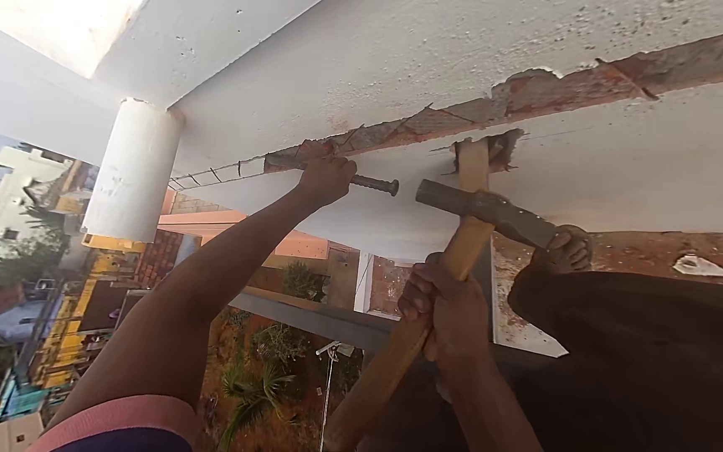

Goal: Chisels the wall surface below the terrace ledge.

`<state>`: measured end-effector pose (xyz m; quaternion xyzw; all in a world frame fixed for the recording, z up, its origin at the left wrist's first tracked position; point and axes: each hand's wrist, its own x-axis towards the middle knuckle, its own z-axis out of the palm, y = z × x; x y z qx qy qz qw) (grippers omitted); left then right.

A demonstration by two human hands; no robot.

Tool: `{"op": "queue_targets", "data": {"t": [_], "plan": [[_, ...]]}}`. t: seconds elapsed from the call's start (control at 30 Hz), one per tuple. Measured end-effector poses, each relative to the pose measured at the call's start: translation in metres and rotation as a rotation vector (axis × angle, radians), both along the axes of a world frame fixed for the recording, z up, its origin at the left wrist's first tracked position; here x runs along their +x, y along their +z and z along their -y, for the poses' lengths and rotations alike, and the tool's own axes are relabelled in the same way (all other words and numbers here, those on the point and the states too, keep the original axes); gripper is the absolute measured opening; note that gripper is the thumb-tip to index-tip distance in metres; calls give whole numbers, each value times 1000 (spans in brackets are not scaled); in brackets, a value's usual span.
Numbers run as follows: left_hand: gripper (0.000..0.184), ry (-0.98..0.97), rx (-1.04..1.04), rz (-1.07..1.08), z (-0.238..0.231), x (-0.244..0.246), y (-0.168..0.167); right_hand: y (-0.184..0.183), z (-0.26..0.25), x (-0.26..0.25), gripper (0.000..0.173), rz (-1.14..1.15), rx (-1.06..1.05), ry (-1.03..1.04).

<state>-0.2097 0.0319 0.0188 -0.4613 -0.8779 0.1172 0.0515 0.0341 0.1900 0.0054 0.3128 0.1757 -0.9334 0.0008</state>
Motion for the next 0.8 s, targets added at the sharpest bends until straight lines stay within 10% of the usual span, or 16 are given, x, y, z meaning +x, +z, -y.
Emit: {"op": "queue_targets", "data": {"t": [0.2,0.37,0.6,0.8], "plan": [[8,35,10,24,-2,1,4,-5,-15,-1,24,-61,192,-599],[6,-3,17,21,-1,1,-6,-15,3,-17,16,-14,92,156],[11,75,9,13,-6,-3,5,-13,11,-2,26,-44,176,-533],[8,13,59,-40,-3,-7,3,-8,15,-18,22,21,63,92]]}}
